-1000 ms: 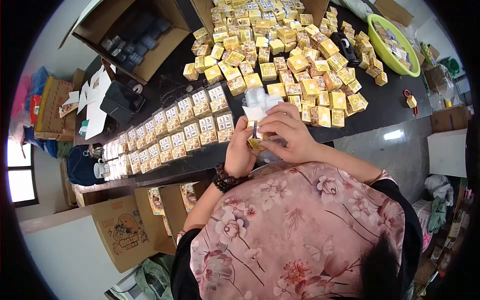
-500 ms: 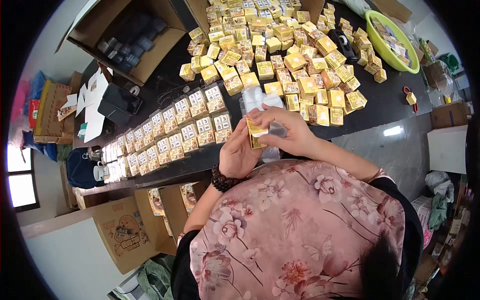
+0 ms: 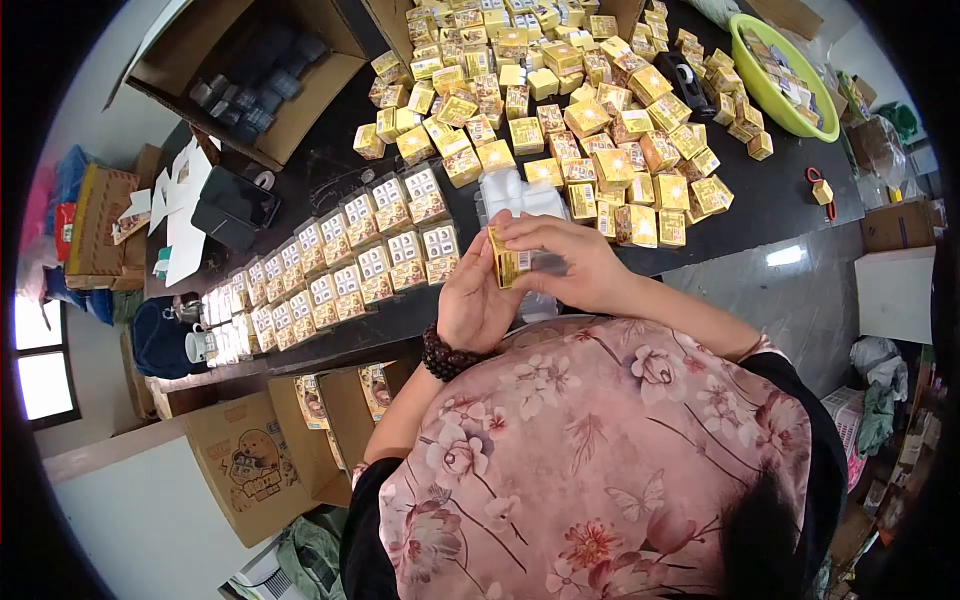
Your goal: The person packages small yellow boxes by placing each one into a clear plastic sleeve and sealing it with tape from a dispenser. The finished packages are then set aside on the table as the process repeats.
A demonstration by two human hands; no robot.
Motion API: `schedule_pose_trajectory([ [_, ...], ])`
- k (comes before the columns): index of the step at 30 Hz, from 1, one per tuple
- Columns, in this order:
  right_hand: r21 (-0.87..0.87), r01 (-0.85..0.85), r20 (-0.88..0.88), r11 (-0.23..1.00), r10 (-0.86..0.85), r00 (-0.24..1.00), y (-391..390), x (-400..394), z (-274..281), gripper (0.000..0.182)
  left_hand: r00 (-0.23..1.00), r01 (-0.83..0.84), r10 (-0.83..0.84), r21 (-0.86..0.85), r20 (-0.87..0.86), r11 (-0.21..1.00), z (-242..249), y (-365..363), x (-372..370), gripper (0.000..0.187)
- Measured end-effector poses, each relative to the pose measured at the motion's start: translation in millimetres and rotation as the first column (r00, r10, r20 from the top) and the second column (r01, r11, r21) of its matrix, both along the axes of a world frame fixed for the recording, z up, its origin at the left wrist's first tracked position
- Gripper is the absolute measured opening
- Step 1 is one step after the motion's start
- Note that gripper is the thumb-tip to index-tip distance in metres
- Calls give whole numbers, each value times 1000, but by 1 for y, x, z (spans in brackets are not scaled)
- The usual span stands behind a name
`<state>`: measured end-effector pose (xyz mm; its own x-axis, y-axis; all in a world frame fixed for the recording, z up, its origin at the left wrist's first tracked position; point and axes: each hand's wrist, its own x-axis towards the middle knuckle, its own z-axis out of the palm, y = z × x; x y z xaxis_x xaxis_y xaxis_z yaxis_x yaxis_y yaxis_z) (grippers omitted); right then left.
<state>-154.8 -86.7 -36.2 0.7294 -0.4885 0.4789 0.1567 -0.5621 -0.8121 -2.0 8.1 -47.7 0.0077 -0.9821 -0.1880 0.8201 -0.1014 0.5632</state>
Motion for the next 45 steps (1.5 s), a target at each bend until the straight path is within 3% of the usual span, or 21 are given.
schedule_pose_trajectory([
  [3,-35,67,-59,997,-69,996,6,2,-3,50,951,165,-205,-180,-231,970,-10,-3,3,47],
  [12,-20,128,-170,992,-130,977,-9,-23,5,58,961,270,-274,94,39,958,14,-5,-5,45],
  [13,-18,210,-138,978,-210,968,-10,-28,0,58,791,129,-142,65,595,990,8,-9,1,45],
  [14,208,213,-131,954,-189,973,-11,-30,0,57,337,26,31,-42,941,999,-1,-14,8,46],
  [15,424,206,-119,882,-171,978,-11,-33,0,57,66,-40,117,-115,991,993,-16,-22,15,56],
  [16,528,170,-76,832,-153,985,-13,-36,-2,55,66,-39,118,-115,991,993,-27,-26,14,56],
  [18,522,220,-72,824,-214,974,-13,-39,-5,55,-371,-98,48,-90,927,991,-39,-33,11,61],
  [20,515,271,-71,813,-275,959,-17,-45,-6,56,-328,-99,-25,-8,944,995,-43,-39,13,62],
  [23,-136,536,-172,833,-553,815,-37,-64,-9,58,-291,-105,-18,-13,957,994,-41,-42,19,53],
  [27,-260,610,-144,749,-655,742,-66,-86,-30,58,-226,-197,30,-76,974,977,-36,-41,17,33],
  [33,-200,606,-233,770,-638,734,-81,-90,-35,61,101,-331,84,-47,991,942,-28,-42,17,18],
  [36,-442,666,-104,601,-772,628,-77,-86,-28,59,-130,-287,323,-347,938,893,-35,-41,12,16],
  [37,-442,665,-102,602,-770,630,-70,-82,-26,59,-5,-303,299,-287,954,909,-34,-39,11,16],
  [38,-413,647,-19,641,-716,698,-56,-75,-22,58,-7,-304,301,-288,954,908,-32,-37,7,16],
  [39,-387,622,63,681,-654,754,-40,-66,-18,58,295,-320,372,-276,880,906,-26,-35,0,18],
  [40,-51,584,-3,810,-585,811,-20,-49,-5,41,566,-331,411,-260,714,907,-19,-32,-8,21],
  [41,373,376,-102,848,-365,925,-14,-35,-10,30,629,-299,388,-251,674,921,-10,-28,-14,34],
  [42,736,134,-82,663,-110,991,-9,-25,-14,21,629,-295,386,-252,674,922,7,-26,-18,34],
  [43,670,184,-90,720,-167,982,-1,-20,-2,14,40,-198,477,-461,878,865,27,-26,-19,38],
  [44,667,184,-87,722,-170,982,-3,-22,5,14,-558,10,475,-567,681,824,40,-26,-18,43],
  [45,476,215,-187,853,-142,972,-5,-26,10,14,-611,60,483,-572,627,818,44,-24,-11,49],
])
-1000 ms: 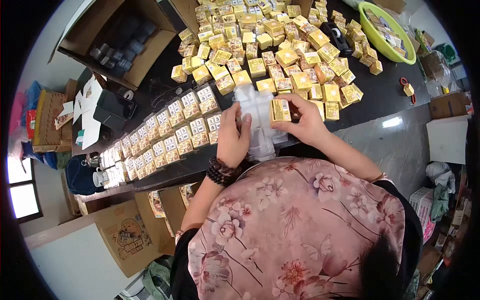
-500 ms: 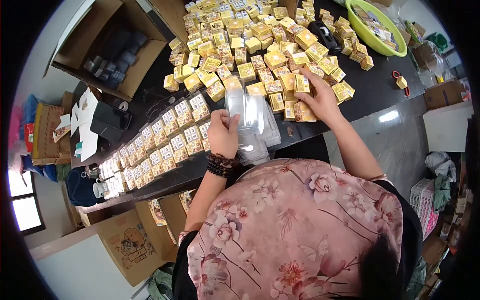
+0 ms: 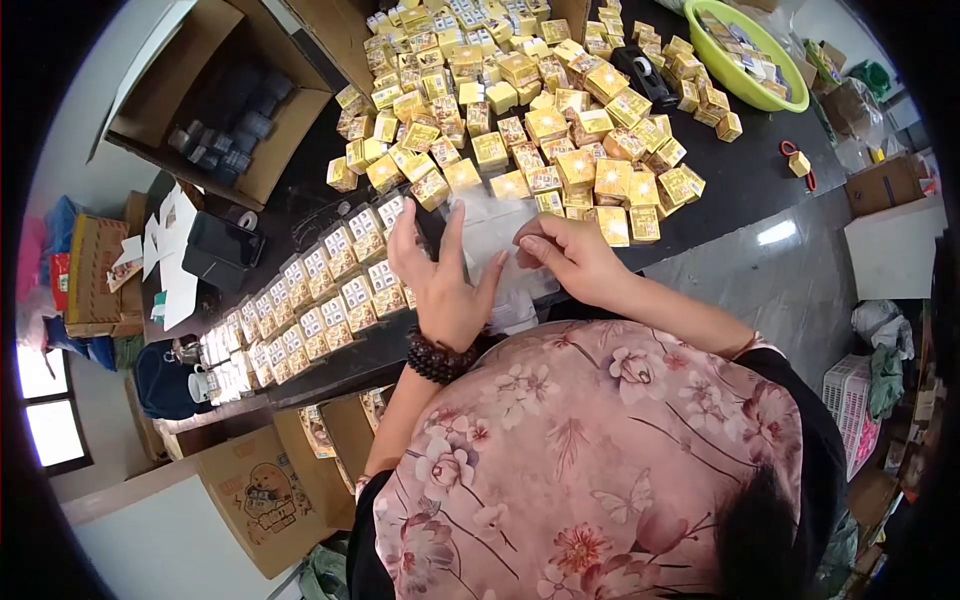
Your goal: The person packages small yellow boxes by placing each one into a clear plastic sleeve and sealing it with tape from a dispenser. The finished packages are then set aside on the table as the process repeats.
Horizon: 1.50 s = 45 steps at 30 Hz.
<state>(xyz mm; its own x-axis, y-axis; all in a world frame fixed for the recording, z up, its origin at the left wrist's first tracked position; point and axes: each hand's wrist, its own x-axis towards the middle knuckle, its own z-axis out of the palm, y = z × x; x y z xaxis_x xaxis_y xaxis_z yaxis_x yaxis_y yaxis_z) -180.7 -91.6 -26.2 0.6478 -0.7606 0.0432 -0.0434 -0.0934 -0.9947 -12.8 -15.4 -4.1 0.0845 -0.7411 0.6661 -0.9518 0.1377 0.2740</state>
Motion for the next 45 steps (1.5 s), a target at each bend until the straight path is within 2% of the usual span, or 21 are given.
schedule_pose_trajectory([
  [2,-311,-97,-159,946,49,986,-1,-6,-1,14,995,82,-78,62,-68,995,-10,5,13,48],
  [6,-546,-13,-104,838,-53,993,8,-5,-11,14,954,261,-203,280,-220,924,-10,20,18,32],
  [9,-392,-182,-247,902,88,965,7,-9,-5,22,892,413,-290,366,-346,834,-7,23,24,20],
  [10,-12,-273,-181,962,267,947,3,-12,1,32,829,500,-306,377,-467,779,-7,24,26,16],
  [11,359,-359,-50,862,401,915,-2,-14,8,44,829,501,-307,377,-468,779,-4,24,24,16],
  [12,660,-425,123,619,469,874,-8,-16,10,58,781,564,-370,314,-504,764,3,24,20,14],
  [13,660,-423,123,620,467,876,-15,-18,6,58,727,623,-432,247,-534,743,8,24,18,12],
  [15,658,-702,413,271,651,638,-27,-18,-11,60,696,660,-448,256,-561,706,16,25,17,10],
  [17,607,-740,412,289,682,604,-30,-12,-23,58,668,694,-461,266,-585,669,17,26,18,9],
  [20,350,-642,-185,682,722,666,-28,-2,-1,48,745,662,-474,429,-469,615,12,32,21,10],
  [23,16,-623,-403,782,575,712,-16,-10,24,53,747,625,-370,396,-552,672,6,37,22,11],
  [24,-21,-592,-417,806,531,738,-14,-18,34,57,686,658,-232,452,-690,602,5,42,24,9],
  [26,-594,-334,-387,732,105,916,-32,-34,24,59,609,697,-70,492,-790,522,-2,51,27,8],
  [28,-751,-429,-623,502,-324,712,-63,-58,38,57,375,806,162,407,-913,430,-22,60,31,16],
  [31,-659,-570,-734,492,-254,630,-110,-84,-1,59,179,925,220,240,-959,294,-31,54,24,31],
  [34,-694,-477,-645,540,-170,745,-114,-88,13,52,36,902,231,132,-972,411,-12,52,21,43],
  [35,-694,-480,-645,537,-166,746,-108,-85,26,52,35,900,232,132,-972,416,-12,50,22,43],
  [37,-340,-38,-568,940,-173,805,-79,-69,64,43,229,769,-19,169,-973,616,-13,42,27,47],
  [38,-225,80,-326,971,-152,933,-73,-67,44,42,249,703,-32,158,-968,694,-14,40,25,48],
  [40,103,150,145,983,-164,976,-37,-41,47,44,260,683,-43,152,-965,715,-10,33,22,48],
  [45,-141,146,68,979,-138,988,-9,-16,33,40,291,620,-68,134,-954,773,3,31,17,47],
])
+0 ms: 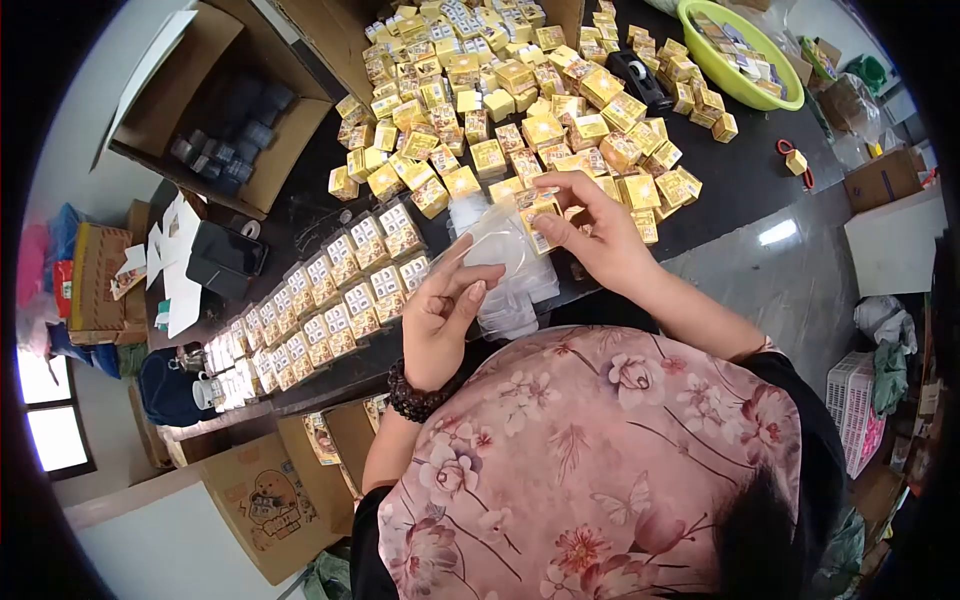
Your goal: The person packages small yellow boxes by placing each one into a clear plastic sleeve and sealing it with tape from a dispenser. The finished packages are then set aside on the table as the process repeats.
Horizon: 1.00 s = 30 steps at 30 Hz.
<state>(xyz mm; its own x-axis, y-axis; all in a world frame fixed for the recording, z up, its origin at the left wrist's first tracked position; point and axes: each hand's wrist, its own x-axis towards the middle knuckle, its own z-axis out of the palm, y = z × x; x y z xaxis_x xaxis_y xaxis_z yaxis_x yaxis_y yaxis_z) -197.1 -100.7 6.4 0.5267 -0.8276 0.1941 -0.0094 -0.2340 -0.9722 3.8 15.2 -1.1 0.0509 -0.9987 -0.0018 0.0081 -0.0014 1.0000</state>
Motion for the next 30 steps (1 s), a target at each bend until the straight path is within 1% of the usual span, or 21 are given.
schedule_pose_trajectory([
  [2,56,10,-102,998,-4,995,3,1,6,37,1000,-5,6,-76,13,997,2,2,-3,45],
  [3,57,8,-102,998,-2,995,2,1,4,37,1000,-7,8,-75,13,997,0,2,-4,45],
  [5,42,9,-52,999,-6,999,-1,3,-1,40,999,-49,50,-155,4,987,-3,4,-5,42],
  [6,41,7,-51,999,-5,999,0,4,0,40,999,-50,51,-157,4,986,-4,3,-4,42],
  [8,-87,-33,-48,996,29,998,3,7,2,44,972,16,27,-180,235,984,-5,2,-4,40],
  [9,-87,-35,-48,996,31,998,5,8,2,44,972,14,29,-180,234,984,-5,3,-4,40],
  [11,64,18,37,998,-21,999,10,11,-1,48,980,0,46,-229,196,973,-3,3,-5,40],
  [15,94,29,82,995,-37,996,19,13,-3,49,966,6,67,-281,249,960,1,3,-6,41],
  [18,40,-11,47,999,9,999,20,19,-10,45,955,7,73,-266,288,964,1,2,-8,41],
  [19,-221,19,-3,975,-20,1000,19,23,-11,41,967,-5,88,-326,241,945,-4,0,-11,41],
  [20,-468,33,-43,883,-60,997,18,26,-11,38,976,-19,101,-385,193,923,-8,-2,-13,41],
  [21,-424,51,-23,904,-67,997,19,27,-12,45,976,-18,100,-385,194,923,-9,-5,-14,41],
  [22,-425,53,-22,904,-68,997,20,32,-16,45,986,-3,69,-395,153,919,-11,-7,-14,42],
  [23,-160,106,195,981,-74,978,22,39,-22,49,993,9,39,-406,111,914,-11,-9,-14,43],
  [24,121,93,391,988,-133,911,22,42,-25,53,993,8,41,-407,110,913,-11,-7,-12,43],
  [25,119,92,390,989,-132,911,20,39,-25,53,988,87,-44,-301,145,950,-9,-2,-8,45],
  [26,422,-105,458,900,-112,882,17,34,-26,51,976,166,-134,-190,172,968,-7,3,-6,47],
  [27,652,-309,526,693,-120,842,14,30,-26,50,975,181,-158,-144,158,973,1,8,-7,40],
  [28,593,-230,475,772,-104,874,13,29,-32,39,969,184,-182,6,167,983,13,14,3,31],
  [29,588,-231,478,775,-103,872,10,30,-35,39,963,179,-205,157,173,971,23,21,16,25],
  [30,445,-219,488,868,-30,872,9,29,-37,39,995,38,-56,206,83,978,23,28,21,15],
])
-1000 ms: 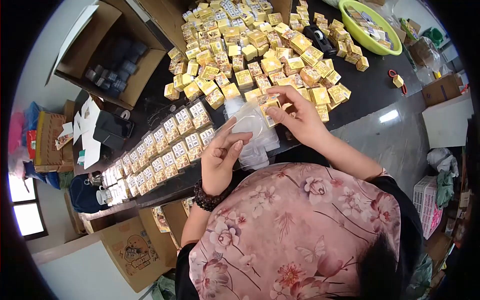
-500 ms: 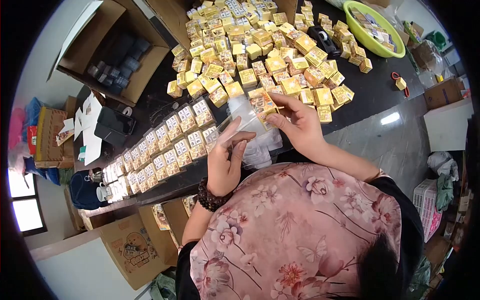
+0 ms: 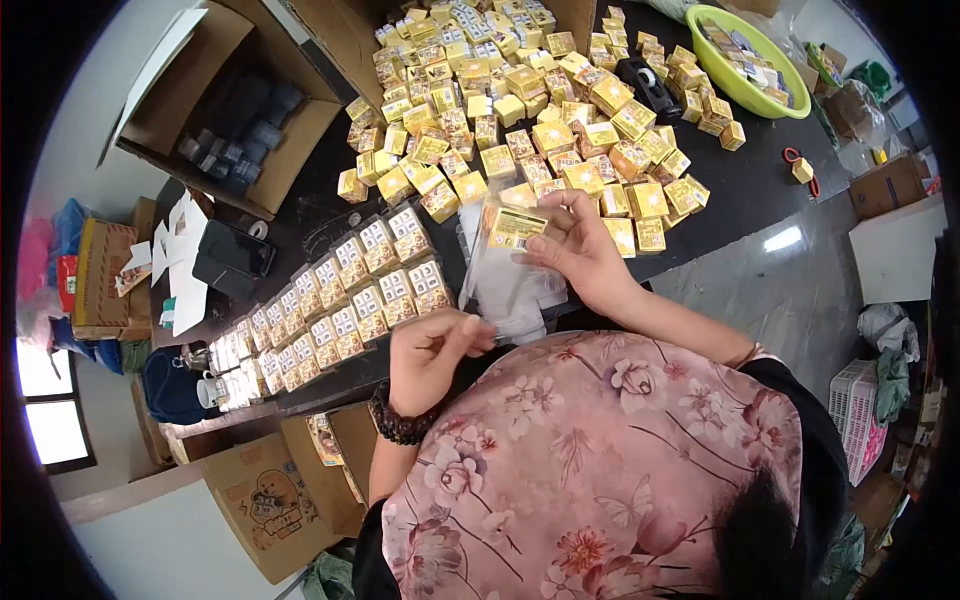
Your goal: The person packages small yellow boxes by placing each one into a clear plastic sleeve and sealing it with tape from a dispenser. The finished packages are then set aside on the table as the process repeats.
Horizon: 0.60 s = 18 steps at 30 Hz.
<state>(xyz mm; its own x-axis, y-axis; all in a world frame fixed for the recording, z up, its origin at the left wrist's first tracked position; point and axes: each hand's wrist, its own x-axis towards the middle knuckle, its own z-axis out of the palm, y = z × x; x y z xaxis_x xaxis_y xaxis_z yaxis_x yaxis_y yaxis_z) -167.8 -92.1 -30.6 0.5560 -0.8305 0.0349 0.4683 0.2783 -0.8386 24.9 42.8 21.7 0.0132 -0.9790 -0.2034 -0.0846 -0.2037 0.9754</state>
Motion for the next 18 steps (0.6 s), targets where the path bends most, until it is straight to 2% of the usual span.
schedule_pose_trajectory([
  [1,-171,10,-2,985,-10,1000,0,0,-1,39,994,-98,104,-171,24,980,-4,0,-1,12],
  [2,-241,17,-37,970,-27,999,-2,2,1,38,977,-187,210,-339,31,922,-9,-2,-4,10],
  [3,-239,13,-36,971,-22,999,-1,2,6,38,913,-168,322,-488,250,856,-11,-13,-8,18],
  [5,-436,-101,-190,894,19,982,1,3,17,37,881,-124,333,-514,337,849,-7,-31,-14,35],
  [6,-393,-133,-193,910,60,979,2,4,20,35,983,-174,181,-432,-25,885,-4,-35,-22,46],
  [7,-394,-136,-192,909,63,979,0,4,19,35,983,-176,184,-433,-25,884,-4,-37,-21,46],
  [9,-459,-225,-300,859,88,950,-7,0,13,34,963,-178,112,-266,-247,947,-8,-40,-18,47],
  [10,-457,-225,-301,860,88,950,-10,-2,12,34,962,-178,112,-264,-248,948,-13,-41,-14,47],
  [12,-451,-413,-469,791,184,864,-13,-7,11,33,976,-46,-10,-251,-216,967,-23,-42,-6,43],
  [13,-448,-414,-471,792,185,863,-12,-7,12,33,976,-46,-10,-249,-219,967,-23,-42,-7,43],
  [15,-433,-303,-288,849,188,939,-10,-3,15,23,993,-65,29,-326,-116,943,-18,-43,-11,37],
  [16,-434,-305,-289,848,190,938,-11,0,14,23,993,-67,31,-327,-116,943,-20,-43,-14,37],
  [18,-351,-225,-56,909,220,974,-15,5,13,12,988,-151,123,-422,-92,894,-24,-43,-18,38],
])
